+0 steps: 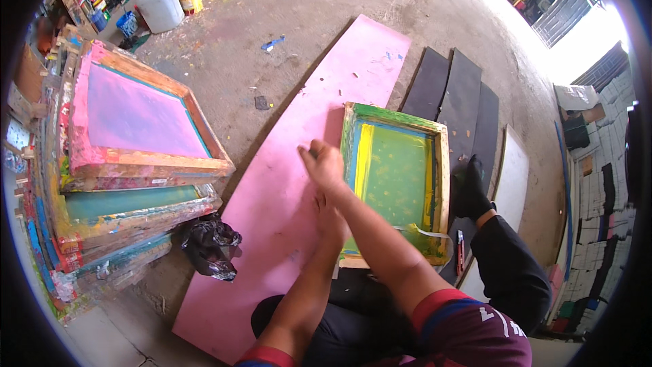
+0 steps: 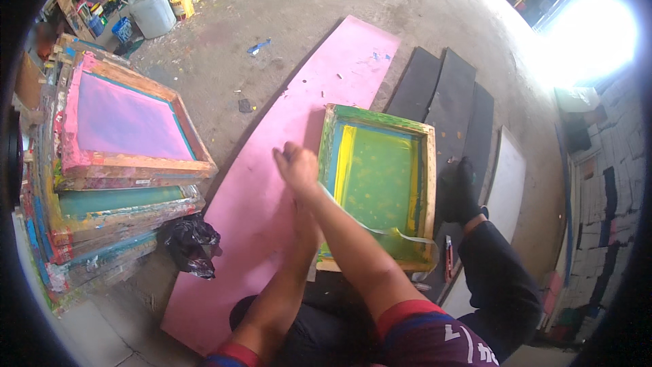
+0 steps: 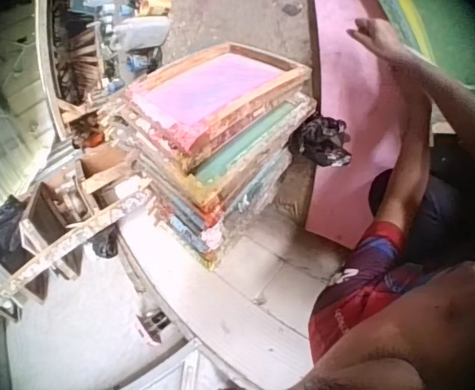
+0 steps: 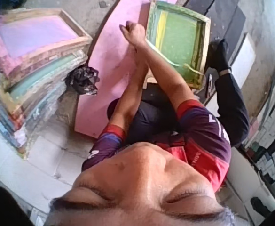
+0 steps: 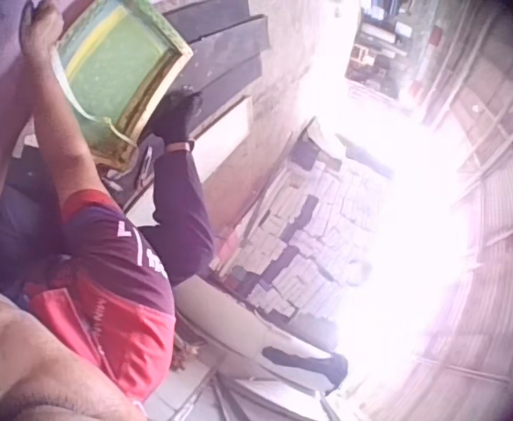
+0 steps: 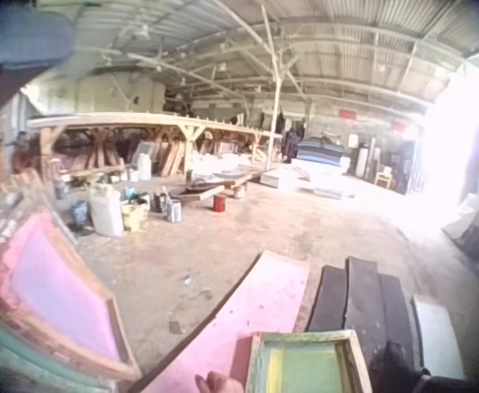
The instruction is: The person uses pliers to remove staples from a wooden screen printing frame, then scrapes the edges with a knife. They peel off a strip of tape from the frame and place it in a plastic bag. The person continues to scrape and clean the frame edges.
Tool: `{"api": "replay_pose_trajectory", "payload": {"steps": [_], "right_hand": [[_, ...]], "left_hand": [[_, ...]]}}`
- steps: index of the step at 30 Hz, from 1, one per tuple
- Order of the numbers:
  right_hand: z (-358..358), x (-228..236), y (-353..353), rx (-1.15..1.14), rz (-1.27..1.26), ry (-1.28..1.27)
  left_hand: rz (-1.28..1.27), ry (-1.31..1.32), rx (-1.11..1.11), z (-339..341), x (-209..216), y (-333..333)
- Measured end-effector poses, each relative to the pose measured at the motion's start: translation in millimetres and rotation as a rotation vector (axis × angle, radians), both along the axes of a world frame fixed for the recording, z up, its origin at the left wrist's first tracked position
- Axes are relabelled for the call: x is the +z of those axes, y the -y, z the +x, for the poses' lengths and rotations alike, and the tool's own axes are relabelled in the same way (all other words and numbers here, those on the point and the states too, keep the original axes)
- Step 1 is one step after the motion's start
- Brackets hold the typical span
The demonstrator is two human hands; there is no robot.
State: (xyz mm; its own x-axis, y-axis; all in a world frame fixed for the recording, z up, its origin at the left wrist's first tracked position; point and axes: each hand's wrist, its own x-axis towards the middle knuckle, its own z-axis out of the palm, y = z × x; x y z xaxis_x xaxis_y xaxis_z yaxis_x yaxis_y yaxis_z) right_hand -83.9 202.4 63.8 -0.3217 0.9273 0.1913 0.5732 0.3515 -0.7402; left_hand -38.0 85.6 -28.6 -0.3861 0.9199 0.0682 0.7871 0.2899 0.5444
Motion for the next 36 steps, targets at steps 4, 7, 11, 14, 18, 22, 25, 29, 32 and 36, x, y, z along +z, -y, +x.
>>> {"api": "replay_pose_trajectory", "payload": {"steps": [4, 7, 11, 14, 18, 22, 25, 29, 32, 36], "right_hand": [[54.4, -6.8, -72.3, -0.073, -0.155, -0.201], [79.6, 6.7, -102.6, -0.176, -0.138, -0.082], [94.8, 0.1, -135.1, -0.201, -0.179, 0.096], [95.1, -8.4, -141.4, -0.195, -0.213, 0.102], [78.4, -25.0, -152.2, -0.26, -0.139, 0.287], [68.5, -25.9, -146.7, -0.249, -0.034, 0.328], [66.0, -36.0, -148.1, -0.265, 0.064, 0.315], [70.1, -49.7, -150.2, -0.241, 0.131, 0.32], [74.0, -51.9, -136.9, -0.186, 0.192, 0.294], [96.7, -55.0, -93.9, 0.062, 0.291, 0.304]], "left_hand": [[-0.003, 0.062, -0.002, 1.8, 36.6, -5.1], [-0.058, 0.047, 0.013, -3.6, 49.0, -3.0], [-0.121, 0.005, 0.006, -3.5, 51.5, -4.0], [-0.141, -0.005, -0.003, -0.8, 50.0, -5.3], [-0.149, 0.055, 0.016, 0.4, 45.5, -5.0], [-0.155, 0.08, 0.04, -1.4, 47.8, -5.5], [-0.165, 0.089, 0.03, -2.2, 51.7, -6.7], [-0.155, 0.101, 0.024, -1.3, 55.7, -6.6], [-0.132, 0.085, 0.036, 0.2, 50.7, -6.9], [-0.099, 0.071, 0.038, -0.4, 46.5, -6.0]]}}
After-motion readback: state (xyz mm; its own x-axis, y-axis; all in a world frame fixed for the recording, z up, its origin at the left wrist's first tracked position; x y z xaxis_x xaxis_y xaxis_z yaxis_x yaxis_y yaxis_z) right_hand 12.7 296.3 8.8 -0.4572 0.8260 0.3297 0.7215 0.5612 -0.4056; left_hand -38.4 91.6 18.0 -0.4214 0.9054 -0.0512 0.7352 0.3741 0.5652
